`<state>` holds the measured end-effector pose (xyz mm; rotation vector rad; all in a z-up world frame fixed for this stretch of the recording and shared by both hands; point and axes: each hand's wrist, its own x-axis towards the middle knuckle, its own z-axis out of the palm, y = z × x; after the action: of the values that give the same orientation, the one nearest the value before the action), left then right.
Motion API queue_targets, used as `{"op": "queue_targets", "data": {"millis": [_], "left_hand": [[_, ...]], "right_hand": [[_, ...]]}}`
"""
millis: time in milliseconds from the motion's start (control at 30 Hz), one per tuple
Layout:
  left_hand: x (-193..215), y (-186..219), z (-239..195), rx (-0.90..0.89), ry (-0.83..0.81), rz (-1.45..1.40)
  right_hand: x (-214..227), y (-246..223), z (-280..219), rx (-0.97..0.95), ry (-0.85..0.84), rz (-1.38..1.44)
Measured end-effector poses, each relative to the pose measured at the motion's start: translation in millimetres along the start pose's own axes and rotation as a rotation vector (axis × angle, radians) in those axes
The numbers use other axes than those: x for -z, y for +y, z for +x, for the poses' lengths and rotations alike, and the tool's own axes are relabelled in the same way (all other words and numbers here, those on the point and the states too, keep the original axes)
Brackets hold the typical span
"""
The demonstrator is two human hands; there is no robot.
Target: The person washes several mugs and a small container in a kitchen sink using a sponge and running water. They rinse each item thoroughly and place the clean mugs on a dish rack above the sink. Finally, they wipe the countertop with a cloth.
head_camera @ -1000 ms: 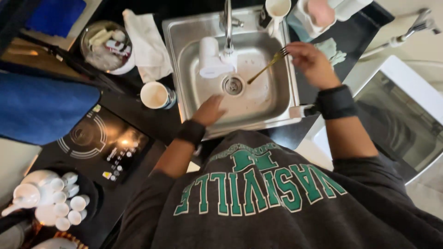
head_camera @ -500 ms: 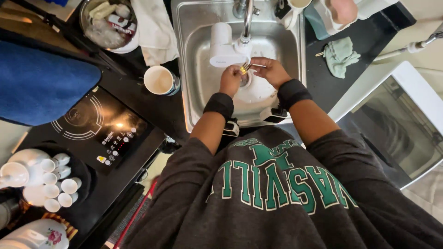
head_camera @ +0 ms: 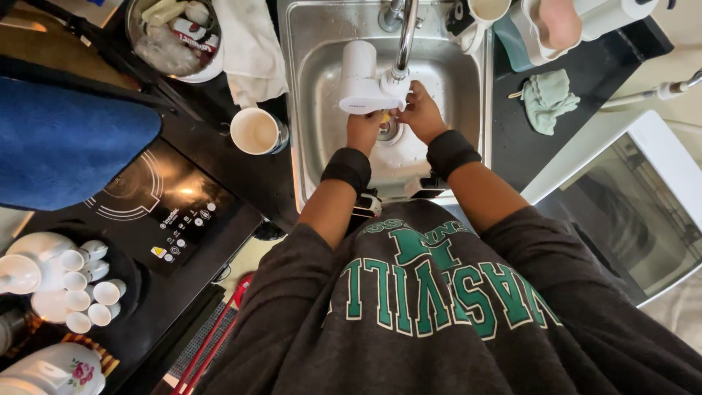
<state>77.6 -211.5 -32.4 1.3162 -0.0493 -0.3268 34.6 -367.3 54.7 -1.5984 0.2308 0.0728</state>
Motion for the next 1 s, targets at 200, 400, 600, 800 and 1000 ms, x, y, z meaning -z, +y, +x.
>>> {"op": "queue_targets", "data": {"millis": [200,400,600,800,1000], "left_hand": [[-2.1,-14.1,-0.3,0.061,-0.106,0.055],[-1.9,-6.7,-2.2,0.029,-0.236,0.096],[-1.3,-18.2,-2.2,0.126,-0.192,0.165],[8.7,-0.7,-14.7,-0.091,-0.116,0.481],[19.2,-18.6,-17.4,0.083,-0.329,0.104]], "right_hand": [[3.2,28.2,8.1,-0.104,0.0,-0.116],[6.8,20.3,4.9,-0.096,0.024,0.103],[-4.6,1.1,3.7,-0.148,-0.043,0.022],[-5.2,23.1,7.6,-0.02,0.036,-0.386],[-24.3,-40.5,-9.1,-0.283,-0.048,-0.427]]}}
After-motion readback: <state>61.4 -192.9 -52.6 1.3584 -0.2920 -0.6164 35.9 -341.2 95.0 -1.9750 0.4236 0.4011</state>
